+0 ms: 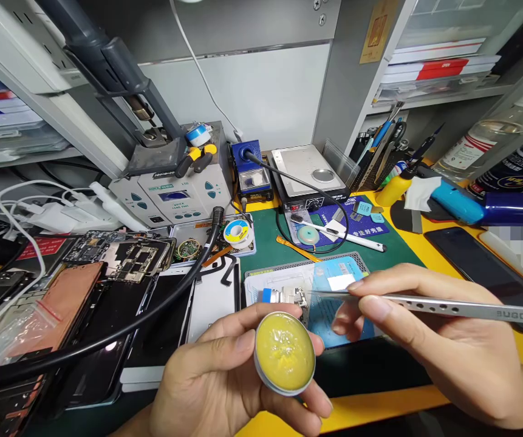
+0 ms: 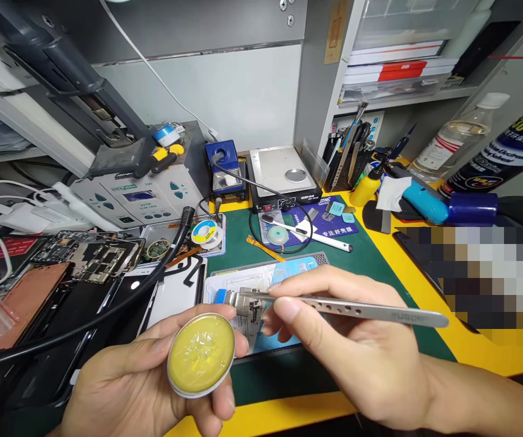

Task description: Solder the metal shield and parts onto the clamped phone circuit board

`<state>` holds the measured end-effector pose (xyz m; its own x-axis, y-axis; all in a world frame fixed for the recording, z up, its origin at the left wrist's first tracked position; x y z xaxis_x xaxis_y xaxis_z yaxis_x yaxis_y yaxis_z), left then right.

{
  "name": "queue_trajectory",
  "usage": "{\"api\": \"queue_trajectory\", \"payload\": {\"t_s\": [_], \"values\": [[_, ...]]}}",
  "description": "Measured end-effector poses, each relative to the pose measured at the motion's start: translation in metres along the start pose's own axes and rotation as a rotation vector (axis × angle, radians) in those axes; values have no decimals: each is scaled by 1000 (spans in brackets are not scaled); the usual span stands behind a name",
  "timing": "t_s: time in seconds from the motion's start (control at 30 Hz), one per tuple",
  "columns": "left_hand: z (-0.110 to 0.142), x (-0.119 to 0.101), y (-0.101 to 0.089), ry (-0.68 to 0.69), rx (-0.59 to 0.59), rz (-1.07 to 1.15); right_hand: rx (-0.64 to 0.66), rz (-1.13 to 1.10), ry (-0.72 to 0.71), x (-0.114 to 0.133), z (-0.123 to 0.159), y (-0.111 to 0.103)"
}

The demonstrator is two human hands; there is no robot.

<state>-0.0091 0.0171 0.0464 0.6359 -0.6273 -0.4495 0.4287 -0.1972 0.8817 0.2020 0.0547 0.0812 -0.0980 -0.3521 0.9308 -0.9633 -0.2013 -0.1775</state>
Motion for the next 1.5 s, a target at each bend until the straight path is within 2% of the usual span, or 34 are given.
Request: {"api": "queue_trajectory", "payload": {"t_s": [0.07, 0.17, 0.27, 0.33, 0.43, 0.53, 0.73, 1.3, 1.5], "values": [[1, 1, 1, -2, -8, -27, -20, 16, -9, 0, 2, -1], [3, 4, 0, -25, -16, -101, 8, 153, -155, 3, 7, -1], [4, 7, -1, -40, -23, -140, 191, 155, -289, 5, 14, 5], [4, 8, -1, -34, -28, -147, 313, 105, -305, 4, 15, 9], [2, 8, 0, -38, -43, -152, 397, 109, -337, 2, 11, 11], [3, 7, 0, -48, -45, -140, 516, 155, -468, 1, 7, 12], [5, 7, -1, -90, -43, -181, 431, 163, -477, -9, 11, 11], [4, 5, 3, -91, -92, -233, 492, 168, -467, -14, 17, 13], [4, 7, 0, -64, -79, -252, 473, 180, -457, -5, 12, 14]]}}
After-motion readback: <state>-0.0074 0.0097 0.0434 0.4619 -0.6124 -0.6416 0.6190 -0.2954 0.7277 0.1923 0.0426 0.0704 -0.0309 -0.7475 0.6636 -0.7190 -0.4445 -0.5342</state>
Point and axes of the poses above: each hand's wrist, its own z-axis away from the middle knuckle, its own y-axis out of the palm, x = y × z, the point moved 3 cm from there along -z, towards the middle knuckle, and after that the axes turned 1 degree about -x, right-handed, at the moved point
